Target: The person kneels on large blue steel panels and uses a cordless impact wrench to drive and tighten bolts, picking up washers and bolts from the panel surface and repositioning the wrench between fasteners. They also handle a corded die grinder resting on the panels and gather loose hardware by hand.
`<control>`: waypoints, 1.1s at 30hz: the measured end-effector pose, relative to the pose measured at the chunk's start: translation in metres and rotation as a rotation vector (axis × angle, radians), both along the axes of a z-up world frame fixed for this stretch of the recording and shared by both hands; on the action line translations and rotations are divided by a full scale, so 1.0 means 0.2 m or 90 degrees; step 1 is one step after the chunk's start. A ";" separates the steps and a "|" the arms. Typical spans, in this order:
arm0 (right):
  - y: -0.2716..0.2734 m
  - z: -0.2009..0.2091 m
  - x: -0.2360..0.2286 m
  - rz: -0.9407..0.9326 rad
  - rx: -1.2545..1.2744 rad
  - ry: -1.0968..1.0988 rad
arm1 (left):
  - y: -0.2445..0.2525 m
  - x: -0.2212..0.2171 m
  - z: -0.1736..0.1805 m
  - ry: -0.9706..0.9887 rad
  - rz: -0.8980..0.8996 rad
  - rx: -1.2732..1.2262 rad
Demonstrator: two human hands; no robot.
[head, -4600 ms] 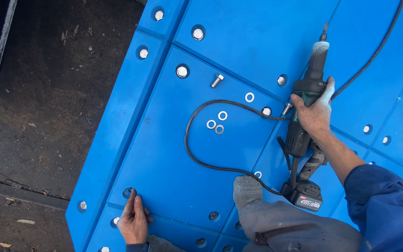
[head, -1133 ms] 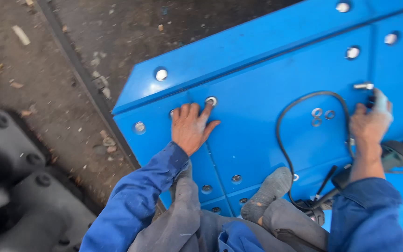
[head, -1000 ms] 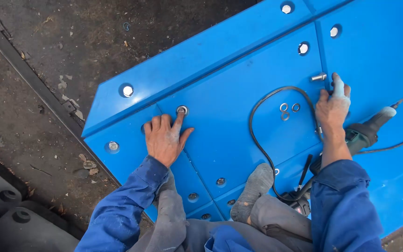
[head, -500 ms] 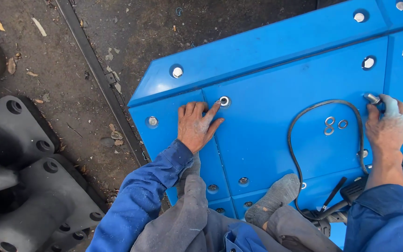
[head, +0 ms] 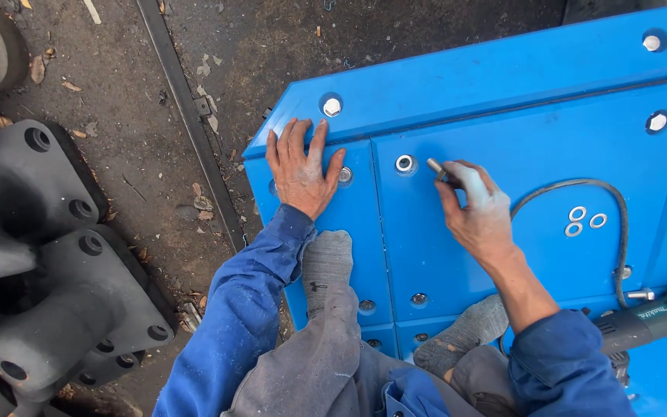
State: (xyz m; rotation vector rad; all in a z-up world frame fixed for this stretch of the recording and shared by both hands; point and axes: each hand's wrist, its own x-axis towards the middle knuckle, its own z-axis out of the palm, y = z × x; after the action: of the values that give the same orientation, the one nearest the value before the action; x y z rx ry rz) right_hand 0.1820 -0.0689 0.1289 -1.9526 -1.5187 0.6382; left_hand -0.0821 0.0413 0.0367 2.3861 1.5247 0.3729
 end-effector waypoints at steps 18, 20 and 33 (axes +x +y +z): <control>0.19 -0.10 -0.14 0.178 -0.141 -0.096 | 0.03 -0.01 0.00 -0.040 0.000 -0.034; 0.21 -0.10 -0.14 0.197 -0.158 -0.109 | 0.02 -0.01 0.00 -0.036 0.000 -0.039; 0.21 -0.13 -0.12 0.310 -0.120 -0.201 | 0.03 -0.01 -0.02 -0.038 0.004 -0.041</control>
State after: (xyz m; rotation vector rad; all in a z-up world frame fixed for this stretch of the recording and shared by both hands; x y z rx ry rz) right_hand 0.1580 -0.0273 0.1032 -1.8901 -2.2394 0.7153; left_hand -0.0847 0.0467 0.0331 2.3005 1.4958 0.3875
